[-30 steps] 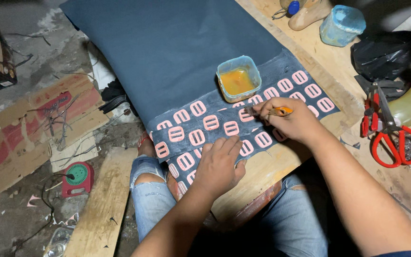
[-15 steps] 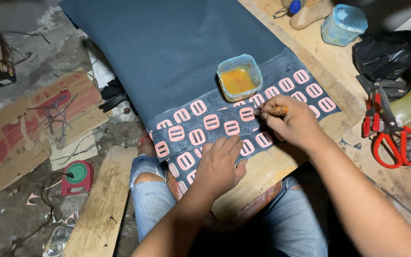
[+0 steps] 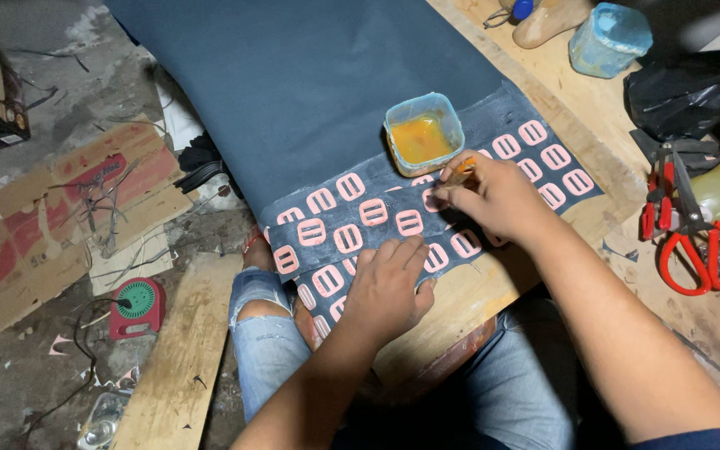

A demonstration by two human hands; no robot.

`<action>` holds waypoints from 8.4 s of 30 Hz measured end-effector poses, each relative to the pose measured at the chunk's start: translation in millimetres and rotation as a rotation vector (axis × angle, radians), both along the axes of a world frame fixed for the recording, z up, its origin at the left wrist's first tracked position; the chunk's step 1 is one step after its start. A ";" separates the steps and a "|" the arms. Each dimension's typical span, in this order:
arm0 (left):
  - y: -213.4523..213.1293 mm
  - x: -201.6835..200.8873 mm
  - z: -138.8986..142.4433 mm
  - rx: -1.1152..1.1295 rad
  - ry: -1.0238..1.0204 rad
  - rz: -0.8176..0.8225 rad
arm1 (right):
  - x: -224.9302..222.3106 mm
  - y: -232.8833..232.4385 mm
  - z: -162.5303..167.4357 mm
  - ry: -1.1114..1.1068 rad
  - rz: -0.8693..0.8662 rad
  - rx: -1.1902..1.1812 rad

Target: The person applies a yellowish adhesive to small rectangular patches on a dark sheet using a brush. They then cut a strip from the sheet with scissors and continue applying adhesive to additional patches.

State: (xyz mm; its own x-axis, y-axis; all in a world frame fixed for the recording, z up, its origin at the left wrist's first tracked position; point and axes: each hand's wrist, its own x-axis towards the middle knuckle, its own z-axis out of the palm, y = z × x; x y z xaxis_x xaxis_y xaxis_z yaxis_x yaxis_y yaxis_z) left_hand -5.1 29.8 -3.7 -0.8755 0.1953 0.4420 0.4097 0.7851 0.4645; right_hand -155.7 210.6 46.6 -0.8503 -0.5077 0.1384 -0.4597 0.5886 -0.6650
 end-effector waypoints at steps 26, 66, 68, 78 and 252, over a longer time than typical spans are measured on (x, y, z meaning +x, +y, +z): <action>1.5 0.2 -1.2 0.004 0.027 0.003 | 6.6 -3.4 -22.7 -0.252 -0.238 -0.456; 2.1 -0.2 0.4 0.002 0.033 0.000 | 8.6 16.2 -56.8 -0.686 -0.519 -1.007; 2.2 0.4 -0.2 0.007 0.024 -0.001 | 11.0 21.9 -54.7 -0.702 -0.458 -1.201; 1.7 -0.5 1.1 0.016 0.002 -0.012 | -1.2 8.7 -17.0 -0.283 -0.413 -0.490; 9.0 24.9 9.4 0.035 0.056 -0.031 | 45.7 62.2 -33.4 -0.303 -0.478 -0.819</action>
